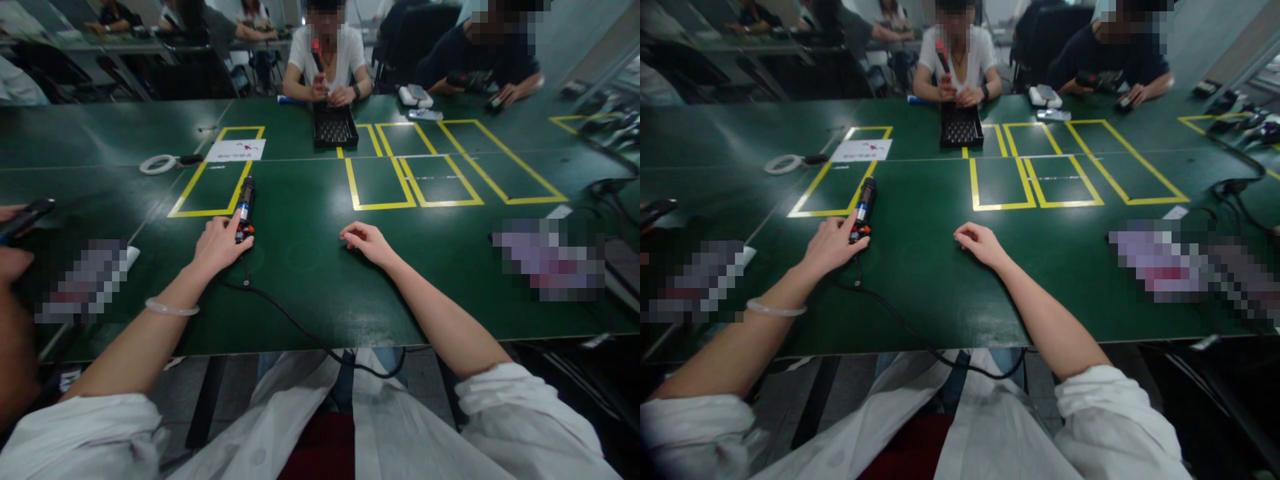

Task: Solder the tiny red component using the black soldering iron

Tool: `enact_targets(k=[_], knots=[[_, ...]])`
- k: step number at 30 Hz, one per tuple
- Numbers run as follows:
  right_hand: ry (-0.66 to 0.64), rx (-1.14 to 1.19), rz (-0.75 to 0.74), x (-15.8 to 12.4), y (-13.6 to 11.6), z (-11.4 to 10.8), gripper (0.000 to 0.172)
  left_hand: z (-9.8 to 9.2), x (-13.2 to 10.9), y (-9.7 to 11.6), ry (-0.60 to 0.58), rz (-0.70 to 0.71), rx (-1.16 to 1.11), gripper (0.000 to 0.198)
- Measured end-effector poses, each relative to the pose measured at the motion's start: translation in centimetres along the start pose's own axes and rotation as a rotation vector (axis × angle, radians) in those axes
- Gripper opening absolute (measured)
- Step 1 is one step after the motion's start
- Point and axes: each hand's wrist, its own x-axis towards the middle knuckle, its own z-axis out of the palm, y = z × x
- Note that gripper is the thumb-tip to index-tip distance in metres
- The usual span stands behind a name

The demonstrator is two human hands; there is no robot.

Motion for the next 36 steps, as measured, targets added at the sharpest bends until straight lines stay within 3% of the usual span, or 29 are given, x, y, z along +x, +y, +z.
enact_targets(k=[8,11,14,19,23,30,33,36], knots=[[-0.013,-0.016,-0.002,0.0,0.2,-0.1,0.024,0.3,3.4,-10.7,-0.06,-0.142,0.139,0.076],[-0.015,-0.02,0.0,-0.1,0.0,-0.1,0.025,0.0,4.2,-13.0,-0.123,-0.216,0.168,0.075],[-0.017,-0.029,-0.002,-0.1,0.0,0.0,0.025,-0.6,4.0,-13.5,-0.122,-0.248,0.208,0.071],[-0.028,-0.038,-0.001,0.0,0.2,0.0,0.026,-1.4,2.5,-11.6,0.029,-0.198,0.256,0.062],[-0.03,-0.049,-0.006,0.0,0.3,-0.1,0.025,-1.1,1.8,-10.0,0.119,-0.257,0.19,0.052],[-0.032,-0.051,-0.014,0.1,0.4,0.0,0.024,-2.2,3.7,-8.1,0.204,-0.445,-0.076,0.039],[-0.036,-0.05,-0.013,0.1,0.3,0.1,0.023,-3.0,4.8,-3.8,0.319,-0.288,-0.314,0.036],[-0.037,-0.036,-0.004,0.1,0.1,0.0,0.023,-3.3,5.0,3.3,0.297,0.008,-0.755,0.029]])
